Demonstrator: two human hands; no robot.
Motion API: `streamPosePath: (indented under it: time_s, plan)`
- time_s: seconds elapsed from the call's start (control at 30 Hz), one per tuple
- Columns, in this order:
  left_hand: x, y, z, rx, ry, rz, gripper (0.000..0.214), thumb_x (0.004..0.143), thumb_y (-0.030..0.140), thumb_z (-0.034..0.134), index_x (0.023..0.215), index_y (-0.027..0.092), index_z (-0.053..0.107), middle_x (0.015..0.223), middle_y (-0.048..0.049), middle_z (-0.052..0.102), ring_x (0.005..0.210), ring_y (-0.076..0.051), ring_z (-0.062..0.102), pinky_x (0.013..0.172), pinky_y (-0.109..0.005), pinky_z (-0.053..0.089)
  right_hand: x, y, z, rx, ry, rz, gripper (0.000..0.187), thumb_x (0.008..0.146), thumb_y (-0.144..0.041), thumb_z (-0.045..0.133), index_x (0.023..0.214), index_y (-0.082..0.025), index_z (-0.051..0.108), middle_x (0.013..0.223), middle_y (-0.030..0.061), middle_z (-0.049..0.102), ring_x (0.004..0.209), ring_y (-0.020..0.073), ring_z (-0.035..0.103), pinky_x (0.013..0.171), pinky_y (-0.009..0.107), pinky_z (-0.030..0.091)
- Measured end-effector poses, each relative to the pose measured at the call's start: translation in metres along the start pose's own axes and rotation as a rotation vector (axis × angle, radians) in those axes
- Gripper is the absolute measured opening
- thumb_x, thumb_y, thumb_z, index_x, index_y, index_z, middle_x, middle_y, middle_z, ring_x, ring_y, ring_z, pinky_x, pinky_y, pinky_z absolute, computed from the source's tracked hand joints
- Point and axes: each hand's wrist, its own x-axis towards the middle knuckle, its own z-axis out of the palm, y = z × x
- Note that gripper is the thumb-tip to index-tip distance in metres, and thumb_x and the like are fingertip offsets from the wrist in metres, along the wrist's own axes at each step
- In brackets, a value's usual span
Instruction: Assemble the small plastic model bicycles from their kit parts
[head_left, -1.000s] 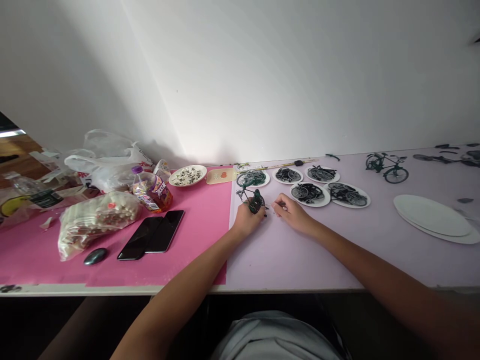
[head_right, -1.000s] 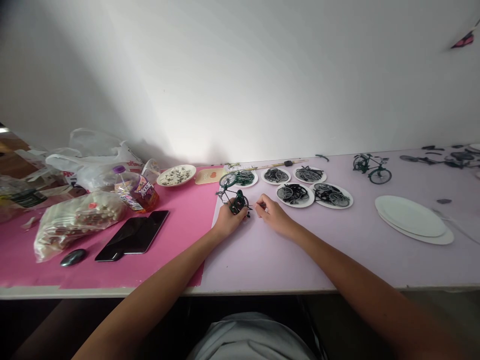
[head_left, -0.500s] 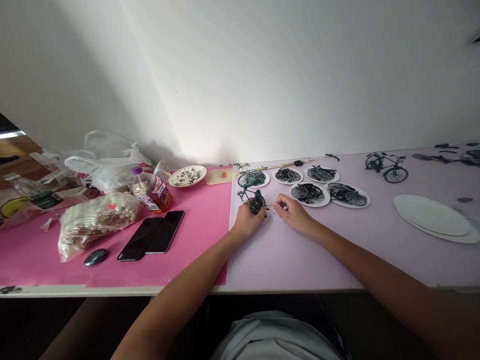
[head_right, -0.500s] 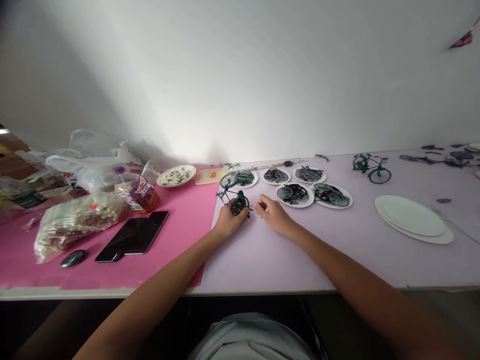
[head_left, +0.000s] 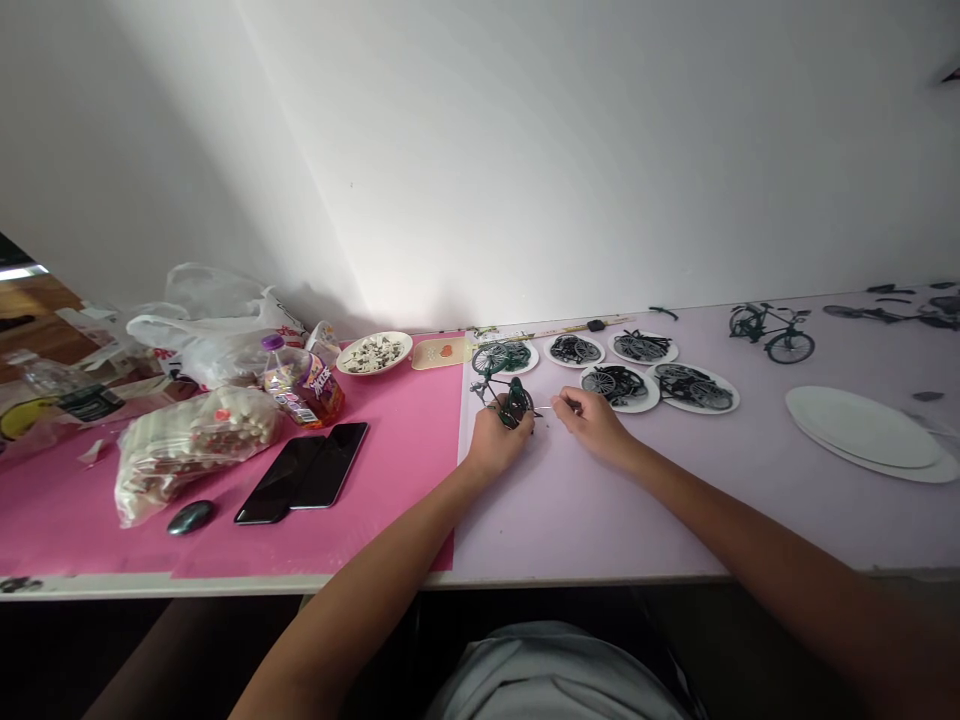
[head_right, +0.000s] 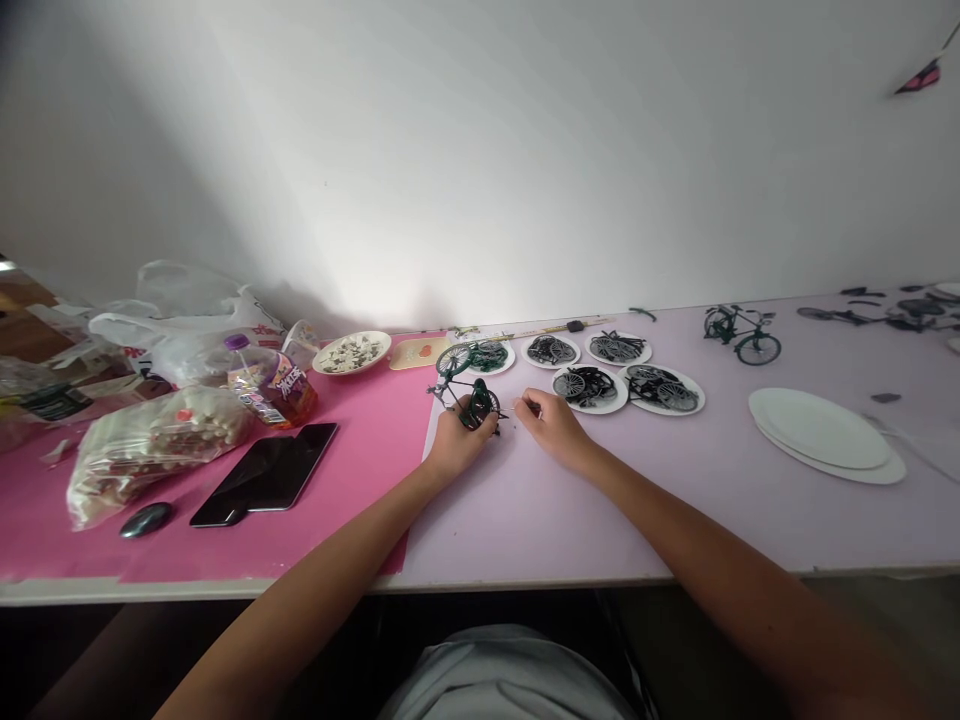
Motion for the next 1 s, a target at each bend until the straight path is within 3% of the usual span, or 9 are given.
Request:
streamPosePath:
  time_s: [0.23,0.57,0.7,0.8,0.87,1.0]
  plan:
    - [0.003,0.001,-0.003,-0.013,0.021,-0.005,0.022,0.083,0.035,0.074,0.09,0.017,0.064,0.073,-0.0016,0.069,0.062,-0.014,0.06,0.059,-0.024,0.044,0.002,0.005,0.0,-0.077,0.004,-0.013,0.04,0.094,-0.04,0.051,0.065,-0.024,0.028,0.06,-0.0035,0.03,0.059,0.0142,0.032,0.054,0.029,0.025]
    - [-0.002,0.005,-0.002,-0.025,-0.112,0.041,0.022,0.084,0.036,0.074,0.088,0.018,0.063,0.074,-0.0013,0.067,0.066,-0.014,0.062,0.062,-0.024,0.047,0.003,0.004,0.001,-0.056,0.071,0.004,0.043,0.099,-0.05,0.048,0.067,-0.024,0.036,0.059,-0.0043,0.033,0.058,0.0146,0.033,0.056,0.031,0.026]
    - [-0.001,0.003,-0.002,-0.028,-0.113,0.022,0.024,0.084,0.037,0.075,0.089,0.018,0.063,0.075,-0.0022,0.068,0.066,-0.015,0.063,0.062,-0.024,0.047,0.004,0.003,-0.001,-0.079,0.084,-0.01,0.041,0.098,-0.047,0.048,0.066,-0.024,0.037,0.06,-0.0025,0.039,0.059,0.0167,0.038,0.058,0.032,0.03]
    - [0.0,0.001,-0.001,-0.019,-0.11,0.015,0.024,0.084,0.037,0.075,0.089,0.018,0.063,0.076,-0.0024,0.069,0.065,-0.014,0.062,0.062,-0.024,0.047,0.007,0.005,-0.005,-0.208,0.163,-0.065,0.036,0.096,-0.041,0.051,0.066,-0.025,0.041,0.065,0.0026,0.051,0.071,0.0226,0.048,0.066,0.035,0.037]
    - [0.0,0.0,-0.001,-0.011,-0.107,0.021,0.024,0.084,0.038,0.076,0.089,0.018,0.063,0.076,-0.0024,0.069,0.066,-0.015,0.062,0.061,-0.024,0.047,0.012,0.011,-0.009,-0.303,0.198,-0.114,0.031,0.094,-0.037,0.055,0.067,-0.025,0.046,0.072,0.0073,0.06,0.084,0.0278,0.052,0.075,0.038,0.04]
    - [-0.001,0.001,-0.002,-0.013,-0.108,0.009,0.025,0.083,0.038,0.076,0.091,0.018,0.065,0.077,-0.0024,0.069,0.064,-0.014,0.062,0.06,-0.024,0.047,0.02,0.033,-0.014,-0.455,0.161,-0.121,0.023,0.09,-0.035,0.062,0.07,-0.025,0.058,0.08,0.0108,0.068,0.092,0.0322,0.051,0.082,0.045,0.041]
